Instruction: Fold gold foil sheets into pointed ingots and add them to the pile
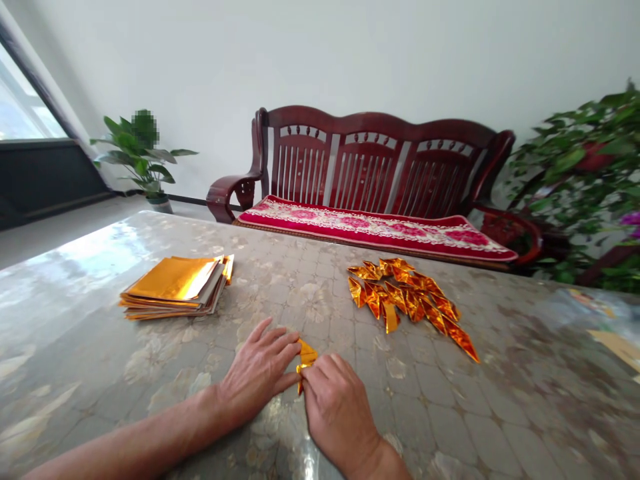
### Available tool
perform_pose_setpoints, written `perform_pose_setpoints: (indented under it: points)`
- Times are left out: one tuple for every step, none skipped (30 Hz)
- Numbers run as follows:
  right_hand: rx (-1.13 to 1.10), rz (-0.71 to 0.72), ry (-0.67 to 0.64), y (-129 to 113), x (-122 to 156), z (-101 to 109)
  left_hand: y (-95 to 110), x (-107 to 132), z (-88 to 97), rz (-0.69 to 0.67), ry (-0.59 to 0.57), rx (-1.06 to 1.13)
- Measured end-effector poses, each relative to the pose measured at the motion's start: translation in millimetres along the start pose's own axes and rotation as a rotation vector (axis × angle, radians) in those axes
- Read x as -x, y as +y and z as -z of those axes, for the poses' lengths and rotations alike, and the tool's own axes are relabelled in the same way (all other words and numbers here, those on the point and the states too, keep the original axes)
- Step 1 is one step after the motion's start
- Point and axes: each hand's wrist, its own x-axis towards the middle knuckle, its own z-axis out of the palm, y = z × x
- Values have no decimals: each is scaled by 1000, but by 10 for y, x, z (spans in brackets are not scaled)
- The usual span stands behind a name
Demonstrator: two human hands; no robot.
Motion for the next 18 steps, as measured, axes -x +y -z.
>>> perform_pose_setpoints:
  points:
    - [-28,-12,-6,-20,-10,5,-7,-1,21,11,-1,-11]
    - [-46,-25,-13,-35,-23,14,-17,1,46,21,-7,-20]
    - [-57,-35,-18,-45,-38,28,-31,8,75,29,-17,-26]
    - [-60,-47,-24,-50,-53,44,-49,19,106,34,-29,-28]
    - [-58,-58,-30,-50,-67,60,-72,33,137,34,-43,-25]
    - [-53,-69,-35,-48,-77,74,-100,49,166,31,-57,-14]
    - [-44,-78,-40,-45,-84,83,-130,65,191,31,-69,4]
    - [-33,-85,-42,-41,-87,86,-163,78,211,34,-82,30]
    - [-18,-87,-39,-38,-88,82,-196,88,225,33,-93,59]
    - [0,-84,-31,-33,-87,72,-229,92,234,23,-102,85]
    - [21,-74,-21,-28,-84,57,-261,92,237,6,-112,109]
    - [45,-61,-9,-21,-81,38,-290,87,237,-17,-120,128]
    - [72,-45,4,-12,-77,17,-316,79,233,-42,-129,141]
    - [101,-28,21,-3,-74,-4,-339,69,227,-68,-141,150]
    - [131,-8,40,7,-70,-23,-358,58,221,-90,-156,155]
    - [158,10,60,14,-66,-38,-374,48,215,-109,-169,155]
    - [180,23,77,18,-62,-48,-386,39,210,-125,-179,150]
    - [195,30,89,17,-57,-52,-395,31,209,-144,-185,145]
